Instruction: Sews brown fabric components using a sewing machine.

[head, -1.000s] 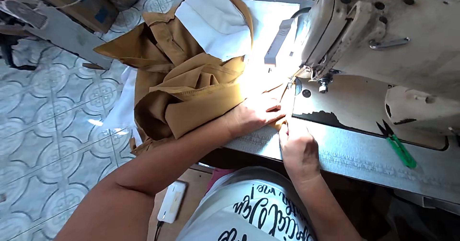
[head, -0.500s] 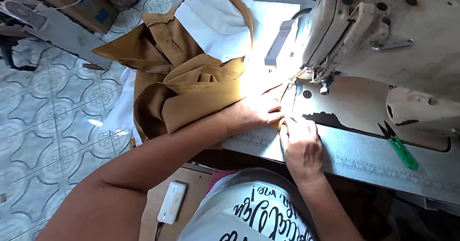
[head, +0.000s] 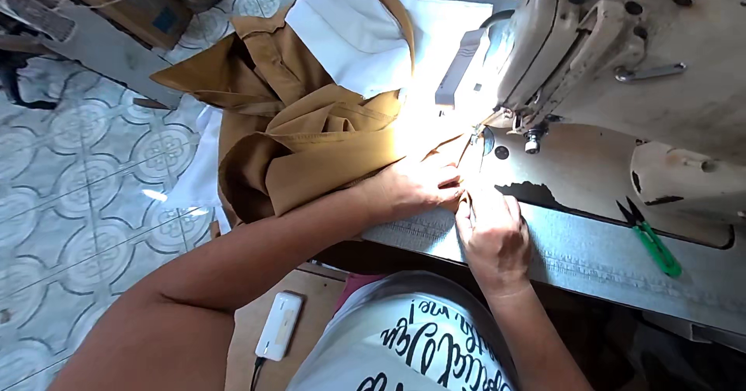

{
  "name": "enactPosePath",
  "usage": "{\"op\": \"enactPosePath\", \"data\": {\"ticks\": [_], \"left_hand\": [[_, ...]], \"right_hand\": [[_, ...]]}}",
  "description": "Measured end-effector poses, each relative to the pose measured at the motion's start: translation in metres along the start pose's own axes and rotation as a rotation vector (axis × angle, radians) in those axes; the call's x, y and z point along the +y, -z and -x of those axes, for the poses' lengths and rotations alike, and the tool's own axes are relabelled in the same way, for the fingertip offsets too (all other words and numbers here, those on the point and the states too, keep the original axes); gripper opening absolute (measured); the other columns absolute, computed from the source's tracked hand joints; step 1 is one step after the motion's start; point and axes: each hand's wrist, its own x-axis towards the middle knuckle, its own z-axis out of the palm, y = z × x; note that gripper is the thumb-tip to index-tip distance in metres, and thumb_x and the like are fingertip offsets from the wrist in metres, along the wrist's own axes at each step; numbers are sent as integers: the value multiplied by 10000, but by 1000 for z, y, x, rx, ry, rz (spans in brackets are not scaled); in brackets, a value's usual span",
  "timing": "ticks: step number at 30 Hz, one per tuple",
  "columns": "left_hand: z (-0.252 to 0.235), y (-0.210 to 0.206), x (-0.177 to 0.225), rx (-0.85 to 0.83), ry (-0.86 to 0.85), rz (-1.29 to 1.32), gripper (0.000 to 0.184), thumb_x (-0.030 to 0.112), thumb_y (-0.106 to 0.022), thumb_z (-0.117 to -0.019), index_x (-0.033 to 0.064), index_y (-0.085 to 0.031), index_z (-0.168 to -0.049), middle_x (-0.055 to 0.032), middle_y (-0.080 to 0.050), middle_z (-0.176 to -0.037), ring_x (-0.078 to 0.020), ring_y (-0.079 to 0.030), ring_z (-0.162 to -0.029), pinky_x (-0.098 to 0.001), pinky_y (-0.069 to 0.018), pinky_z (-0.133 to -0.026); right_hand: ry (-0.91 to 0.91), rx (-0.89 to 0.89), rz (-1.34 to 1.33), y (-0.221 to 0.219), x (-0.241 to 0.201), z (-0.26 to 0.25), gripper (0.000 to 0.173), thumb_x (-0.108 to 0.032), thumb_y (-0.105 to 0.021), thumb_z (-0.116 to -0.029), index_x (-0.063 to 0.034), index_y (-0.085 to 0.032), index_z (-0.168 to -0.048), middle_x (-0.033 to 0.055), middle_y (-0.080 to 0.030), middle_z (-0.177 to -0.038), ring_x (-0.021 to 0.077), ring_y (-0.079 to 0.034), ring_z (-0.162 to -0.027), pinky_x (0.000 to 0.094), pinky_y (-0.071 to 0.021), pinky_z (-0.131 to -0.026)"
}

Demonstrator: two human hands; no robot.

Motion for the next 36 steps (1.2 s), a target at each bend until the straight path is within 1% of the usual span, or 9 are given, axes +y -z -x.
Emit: {"op": "enactPosePath", "data": {"ticks": [4,8,11,14,19,23,26,27,36], "left_hand": [[0,0,1,-6,-6,-6,310,58,-509,-1022,161,-749,-1189,-78,-695,-1172,-270,-613,-1199,-425,-506,-972],[0,0,2,-21,7,3,317,47,-502,-1019,164,-745,-1186,-80,-701,-1224,-285,-600,-1262,-465,-468,-1064],[1,-1,2,-9,15,1,329,52,-486,-1031,171,-741,-1200,-69,-698,-1229,-271,-601,-1248,-437,-484,-1028],[2,-1,2,-25,20,-10,337,51,-488,-1031,189,-735,-1212,-62,-697,-1251,-267,-587,-1290,-443,-461,-1084],[-1,0,-1,-28,28,30,337,53,-498,-1023,195,-739,-1209,-67,-698,-1241,-274,-589,-1276,-449,-465,-1065],[-8,-6,-18,76,-21,93,331,18,-507,-1003,162,-760,-1160,-101,-709,-1165,-278,-646,-1136,-438,-517,-965],[-16,-3,-29,37,-18,83,364,-4,-505,-992,175,-763,-1178,-103,-687,-1172,-279,-619,-1157,-469,-457,-1018],[-19,-3,-32,37,-15,83,367,-9,-505,-990,171,-764,-1178,-103,-687,-1168,-280,-620,-1154,-488,-432,-1037],[-30,-9,-54,105,-5,95,350,-5,-479,-1008,137,-759,-1161,-127,-673,-1157,-304,-616,-1134,-449,-487,-981]], "right_hand": [[5,11,12,-1,-1,0,251,-193,-612,-968,-69,-773,-1114,128,-744,-1097,319,-700,-980,431,-565,-746],[14,35,21,-2,0,0,240,-181,-616,-957,-73,-775,-1100,122,-748,-1072,304,-707,-944,408,-564,-711],[20,25,17,-3,1,-1,239,-184,-614,-954,-95,-791,-1088,113,-746,-1071,298,-702,-950,405,-560,-702],[32,8,28,-1,1,-2,230,-189,-605,-963,-107,-794,-1066,107,-738,-1071,296,-691,-946,407,-550,-692],[55,-4,49,-1,2,-5,229,-186,-600,-966,-101,-794,-1054,104,-744,-1070,301,-690,-933,416,-539,-677],[63,-3,52,-7,7,-18,235,-191,-598,-971,-100,-783,-1085,108,-749,-1072,332,-691,-1031,464,-553,-748],[47,-24,57,-12,11,-31,246,-200,-571,-987,-116,-774,-1096,92,-745,-1140,319,-669,-1134,480,-535,-778],[38,-31,55,-13,13,-35,250,-205,-568,-986,-120,-774,-1101,89,-744,-1151,316,-671,-1130,483,-533,-773],[25,-58,-16,-20,21,-56,272,-190,-555,-993,-125,-757,-1163,91,-719,-1211,334,-664,-1094,522,-521,-808]]}}
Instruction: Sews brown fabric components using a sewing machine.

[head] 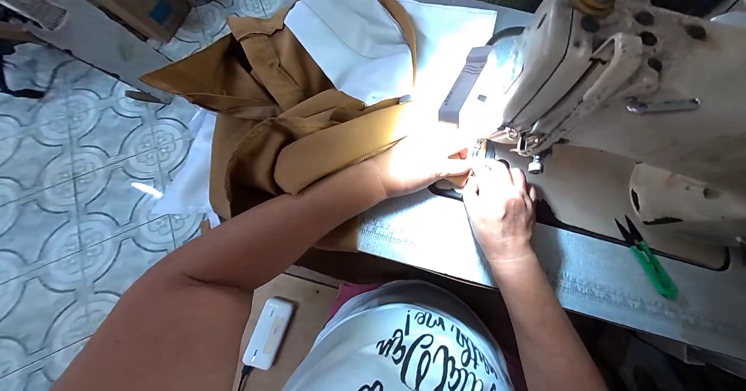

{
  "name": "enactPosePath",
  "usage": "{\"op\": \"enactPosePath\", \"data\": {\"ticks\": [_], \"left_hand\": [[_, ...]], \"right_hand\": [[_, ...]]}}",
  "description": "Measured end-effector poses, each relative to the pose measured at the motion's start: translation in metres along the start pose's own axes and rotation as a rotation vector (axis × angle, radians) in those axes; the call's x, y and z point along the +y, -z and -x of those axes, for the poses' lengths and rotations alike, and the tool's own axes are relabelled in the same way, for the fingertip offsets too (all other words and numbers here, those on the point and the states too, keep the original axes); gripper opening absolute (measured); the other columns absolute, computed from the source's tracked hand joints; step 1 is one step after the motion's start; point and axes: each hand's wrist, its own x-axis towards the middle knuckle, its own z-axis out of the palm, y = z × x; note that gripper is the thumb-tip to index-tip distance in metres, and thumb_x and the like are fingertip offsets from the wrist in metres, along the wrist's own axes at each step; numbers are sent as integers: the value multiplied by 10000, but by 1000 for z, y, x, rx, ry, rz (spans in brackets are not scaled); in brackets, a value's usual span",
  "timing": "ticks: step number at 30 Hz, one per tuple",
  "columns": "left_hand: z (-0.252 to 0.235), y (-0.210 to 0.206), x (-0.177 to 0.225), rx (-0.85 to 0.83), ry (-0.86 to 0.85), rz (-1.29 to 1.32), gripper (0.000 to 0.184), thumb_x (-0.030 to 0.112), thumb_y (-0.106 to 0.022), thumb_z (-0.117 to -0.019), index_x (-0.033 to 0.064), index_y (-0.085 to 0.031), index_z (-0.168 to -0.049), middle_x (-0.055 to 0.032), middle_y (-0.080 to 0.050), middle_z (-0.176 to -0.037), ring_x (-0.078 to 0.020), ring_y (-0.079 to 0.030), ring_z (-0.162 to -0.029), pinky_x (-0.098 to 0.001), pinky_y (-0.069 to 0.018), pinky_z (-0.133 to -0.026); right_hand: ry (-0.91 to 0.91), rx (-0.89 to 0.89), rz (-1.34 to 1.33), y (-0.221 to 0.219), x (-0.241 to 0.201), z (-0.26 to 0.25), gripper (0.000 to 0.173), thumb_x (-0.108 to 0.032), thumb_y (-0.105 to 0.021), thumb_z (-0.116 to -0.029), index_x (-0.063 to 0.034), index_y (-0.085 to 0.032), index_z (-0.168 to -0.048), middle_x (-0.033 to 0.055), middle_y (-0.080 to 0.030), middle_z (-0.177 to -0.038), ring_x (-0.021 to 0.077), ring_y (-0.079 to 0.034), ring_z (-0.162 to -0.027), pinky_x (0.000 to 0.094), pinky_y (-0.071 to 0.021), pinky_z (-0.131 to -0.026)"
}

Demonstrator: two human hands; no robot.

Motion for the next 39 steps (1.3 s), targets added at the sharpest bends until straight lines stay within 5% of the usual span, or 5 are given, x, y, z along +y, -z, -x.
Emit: {"op": "enactPosePath", "data": {"ticks": [19,28,32,36,39], "left_hand": [[-18,11,14,-93,653,373,286,152,-518,-1033,-57,-694,-1117,-232,-692,-1128,-386,-643,-1137,-572,-498,-959],[-8,24,21,37,425,541,327,23,-726,-870,-14,-709,-1194,-233,-679,-1201,-384,-618,-1186,-538,-466,-1021],[-12,27,35,-2,349,216,390,169,-822,-840,67,-720,-1202,-157,-698,-1207,-338,-626,-1202,-542,-472,-1031],[-3,17,34,98,212,-23,185,155,-619,-988,162,-762,-1106,-30,-719,-1186,-250,-631,-1194,-519,-472,-1035],[5,26,41,110,110,67,237,55,-542,-1015,87,-774,-1047,-74,-735,-1179,-277,-640,-1222,-506,-494,-1033]], "right_hand": [[-82,122,-232,5,-4,8,285,-235,-711,-900,20,-776,-1008,263,-715,-1067,481,-670,-1021,649,-494,-858],[-86,193,-513,-5,-4,-10,172,-36,-686,-879,136,-672,-877,279,-670,-899,323,-666,-833,432,-548,-785],[-200,124,-825,14,-10,5,167,20,-525,-943,182,-561,-959,99,-595,-802,11,-581,-731,169,-504,-712],[-667,-156,-1544,34,-16,25,181,-82,-350,-1076,-107,-525,-1040,-62,-651,-666,30,-611,-524,187,-527,-489],[-772,-187,-1300,45,-23,43,140,18,-518,-1007,-22,-505,-1141,-15,-604,-654,57,-581,-475,214,-521,-441]]}}
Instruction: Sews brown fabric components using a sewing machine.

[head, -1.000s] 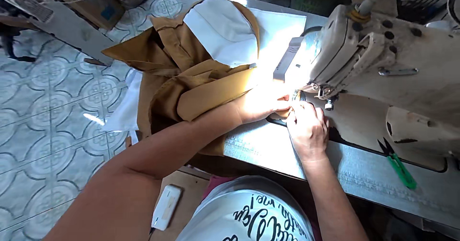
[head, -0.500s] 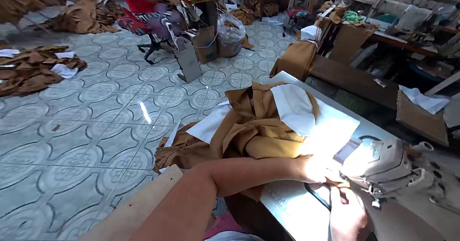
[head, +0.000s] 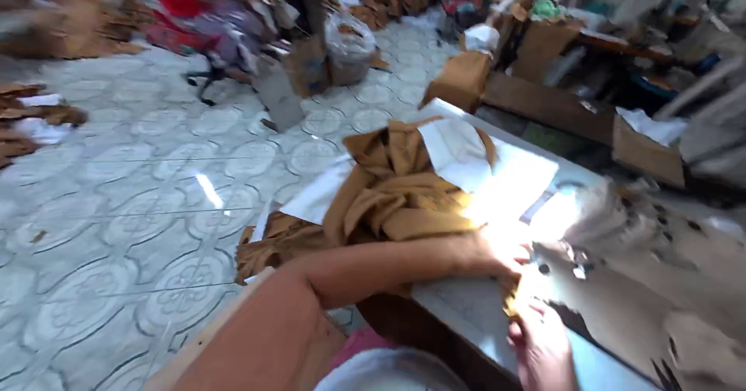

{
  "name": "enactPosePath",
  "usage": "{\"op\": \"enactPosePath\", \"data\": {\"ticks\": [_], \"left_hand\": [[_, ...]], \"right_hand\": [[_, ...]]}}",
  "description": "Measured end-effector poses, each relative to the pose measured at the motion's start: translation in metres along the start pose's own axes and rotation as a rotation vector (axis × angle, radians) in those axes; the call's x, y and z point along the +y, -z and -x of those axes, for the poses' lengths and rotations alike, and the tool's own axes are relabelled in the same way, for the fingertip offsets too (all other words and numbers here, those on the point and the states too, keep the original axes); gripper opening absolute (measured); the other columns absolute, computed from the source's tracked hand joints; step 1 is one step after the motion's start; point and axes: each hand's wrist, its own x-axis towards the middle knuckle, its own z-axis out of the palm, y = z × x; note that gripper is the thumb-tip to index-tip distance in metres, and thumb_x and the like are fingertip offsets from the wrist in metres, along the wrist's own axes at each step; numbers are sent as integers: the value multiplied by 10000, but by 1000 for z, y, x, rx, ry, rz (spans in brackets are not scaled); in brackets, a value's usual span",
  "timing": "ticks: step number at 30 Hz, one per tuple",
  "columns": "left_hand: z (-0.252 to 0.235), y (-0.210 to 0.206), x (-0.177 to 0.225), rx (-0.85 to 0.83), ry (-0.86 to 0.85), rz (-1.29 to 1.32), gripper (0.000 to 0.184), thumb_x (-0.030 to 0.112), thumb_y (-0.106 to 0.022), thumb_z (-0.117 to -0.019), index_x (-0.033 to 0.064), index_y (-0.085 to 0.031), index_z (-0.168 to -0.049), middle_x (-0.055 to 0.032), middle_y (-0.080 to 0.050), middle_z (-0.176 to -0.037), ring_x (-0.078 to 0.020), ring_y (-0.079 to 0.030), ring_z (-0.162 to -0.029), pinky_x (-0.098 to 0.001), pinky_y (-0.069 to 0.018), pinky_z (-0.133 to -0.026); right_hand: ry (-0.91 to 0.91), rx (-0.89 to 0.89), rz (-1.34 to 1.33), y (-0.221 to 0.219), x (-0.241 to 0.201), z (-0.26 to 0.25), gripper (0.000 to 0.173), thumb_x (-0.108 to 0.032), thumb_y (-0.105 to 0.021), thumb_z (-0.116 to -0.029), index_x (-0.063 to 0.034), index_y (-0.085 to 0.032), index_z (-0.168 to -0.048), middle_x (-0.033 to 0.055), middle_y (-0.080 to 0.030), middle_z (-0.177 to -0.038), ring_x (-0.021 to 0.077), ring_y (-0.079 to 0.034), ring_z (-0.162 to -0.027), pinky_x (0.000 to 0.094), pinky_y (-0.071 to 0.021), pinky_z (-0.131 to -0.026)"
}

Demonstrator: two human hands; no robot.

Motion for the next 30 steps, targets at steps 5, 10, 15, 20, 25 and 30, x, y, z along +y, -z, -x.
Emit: {"op": "enactPosePath", "data": {"ticks": [5,10,15,20,25,30], "left_hand": [[11,-11,0,-25,-105,-94,228,11,-555,-984,99,-761,-946,-56,-740,-1095,-262,-612,-1268,-479,-500,-1032],[12,-15,4,-2,-62,-196,210,51,-561,-996,123,-751,-941,-32,-745,-1095,-252,-598,-1289,-523,-462,-1042],[17,-14,12,-32,12,-206,210,82,-568,-997,140,-770,-986,-28,-757,-1087,-272,-588,-1306,-541,-419,-1099],[28,-15,23,-96,103,-208,247,131,-580,-1011,244,-776,-1112,-53,-726,-1217,-357,-511,-1388,-734,-244,-1142],[26,-10,31,-188,136,-236,349,86,-556,-1017,303,-733,-1225,-121,-685,-1283,-434,-459,-1416,-813,-148,-1125],[16,-2,37,-337,236,-176,350,85,-537,-1023,306,-721,-1222,-119,-628,-1385,-417,-374,-1478,-803,-131,-1125]], "right_hand": [[488,205,705,13,0,-7,223,-111,-642,-959,53,-665,-1108,131,-688,-987,91,-655,-720,235,-563,-652],[522,201,733,-7,-4,-25,243,-164,-751,-890,24,-666,-1020,126,-664,-902,155,-650,-758,309,-565,-702],[476,232,882,-18,3,-23,258,-159,-753,-865,37,-679,-1014,140,-692,-837,222,-685,-722,387,-575,-692],[545,244,966,-20,6,-19,184,-126,-740,-829,16,-681,-929,126,-677,-752,234,-685,-663,401,-567,-624],[534,220,1049,-18,4,-15,110,-90,-683,-862,0,-721,-913,134,-690,-752,248,-698,-663,408,-570,-609],[551,173,1069,-16,3,-14,116,-76,-667,-881,-21,-750,-941,134,-709,-813,257,-708,-712,412,-586,-653]]}}
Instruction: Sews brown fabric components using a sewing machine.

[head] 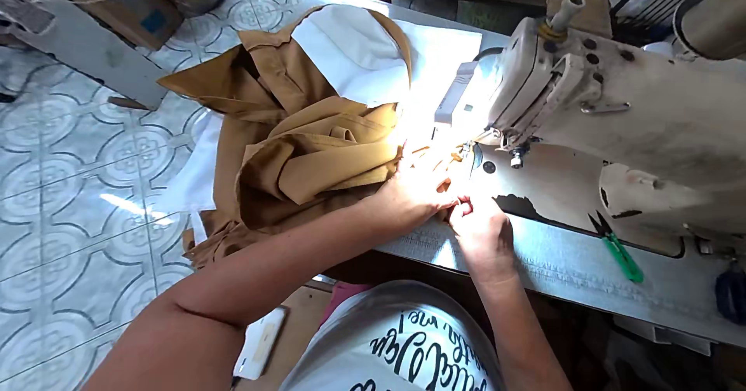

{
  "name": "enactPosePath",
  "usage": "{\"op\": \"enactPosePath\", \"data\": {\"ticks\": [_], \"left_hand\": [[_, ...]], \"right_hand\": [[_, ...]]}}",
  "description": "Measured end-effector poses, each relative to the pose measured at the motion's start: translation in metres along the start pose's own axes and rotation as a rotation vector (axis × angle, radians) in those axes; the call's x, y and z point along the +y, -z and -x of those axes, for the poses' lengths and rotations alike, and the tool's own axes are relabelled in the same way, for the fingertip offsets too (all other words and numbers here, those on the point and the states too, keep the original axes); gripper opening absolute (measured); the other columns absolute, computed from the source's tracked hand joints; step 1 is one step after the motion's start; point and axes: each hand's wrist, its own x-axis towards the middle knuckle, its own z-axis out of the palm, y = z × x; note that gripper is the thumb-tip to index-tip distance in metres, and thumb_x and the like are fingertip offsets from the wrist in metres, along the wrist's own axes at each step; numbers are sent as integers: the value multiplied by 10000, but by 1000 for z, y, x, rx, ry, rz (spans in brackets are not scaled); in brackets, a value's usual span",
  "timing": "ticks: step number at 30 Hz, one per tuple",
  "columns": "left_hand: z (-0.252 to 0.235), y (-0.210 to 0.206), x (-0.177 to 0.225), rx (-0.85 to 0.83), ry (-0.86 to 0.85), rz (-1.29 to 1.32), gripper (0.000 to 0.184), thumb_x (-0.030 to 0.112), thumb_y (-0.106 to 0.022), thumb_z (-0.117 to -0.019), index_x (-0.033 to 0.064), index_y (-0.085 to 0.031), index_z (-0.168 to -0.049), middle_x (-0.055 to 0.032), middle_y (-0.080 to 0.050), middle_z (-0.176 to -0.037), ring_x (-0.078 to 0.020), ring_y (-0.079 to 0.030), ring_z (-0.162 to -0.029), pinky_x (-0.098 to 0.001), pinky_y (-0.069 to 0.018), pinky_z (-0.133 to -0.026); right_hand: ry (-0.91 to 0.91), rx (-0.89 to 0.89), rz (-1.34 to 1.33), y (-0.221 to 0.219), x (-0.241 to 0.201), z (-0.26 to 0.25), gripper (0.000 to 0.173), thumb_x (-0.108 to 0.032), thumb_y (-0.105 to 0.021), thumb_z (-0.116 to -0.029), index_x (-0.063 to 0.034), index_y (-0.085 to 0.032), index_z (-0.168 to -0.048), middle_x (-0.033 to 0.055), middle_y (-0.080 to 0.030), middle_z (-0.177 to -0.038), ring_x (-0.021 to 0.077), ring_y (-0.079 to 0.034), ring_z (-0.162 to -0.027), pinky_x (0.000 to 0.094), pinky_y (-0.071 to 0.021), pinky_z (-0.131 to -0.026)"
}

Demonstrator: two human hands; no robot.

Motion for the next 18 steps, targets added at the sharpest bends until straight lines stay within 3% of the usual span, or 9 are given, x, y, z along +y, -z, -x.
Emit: {"op": "enactPosePath", "data": {"ticks": [13,15,18], "left_hand": [[0,0,-1,-7,4,28,402,66,-531,-1011,330,-719,-1248,-97,-623,-1400,-402,-363,-1488,-811,-140,-1118],[0,-2,-2,18,-5,20,389,71,-539,-1008,331,-721,-1231,-96,-635,-1381,-405,-383,-1475,-821,-140,-1108],[0,-2,-2,-2,-3,16,391,75,-538,-1012,338,-719,-1238,-94,-624,-1400,-412,-372,-1480,-829,-129,-1104]], "right_hand": [[75,5,69,3,5,1,147,-99,-646,-905,-27,-764,-956,129,-712,-804,260,-720,-727,403,-598,-663],[100,-16,106,5,6,1,150,-129,-650,-916,-42,-768,-948,135,-730,-848,281,-737,-803,416,-602,-706],[143,-34,142,6,7,3,139,-135,-679,-927,-58,-779,-984,162,-714,-1048,323,-711,-1002,423,-604,-812]]}}
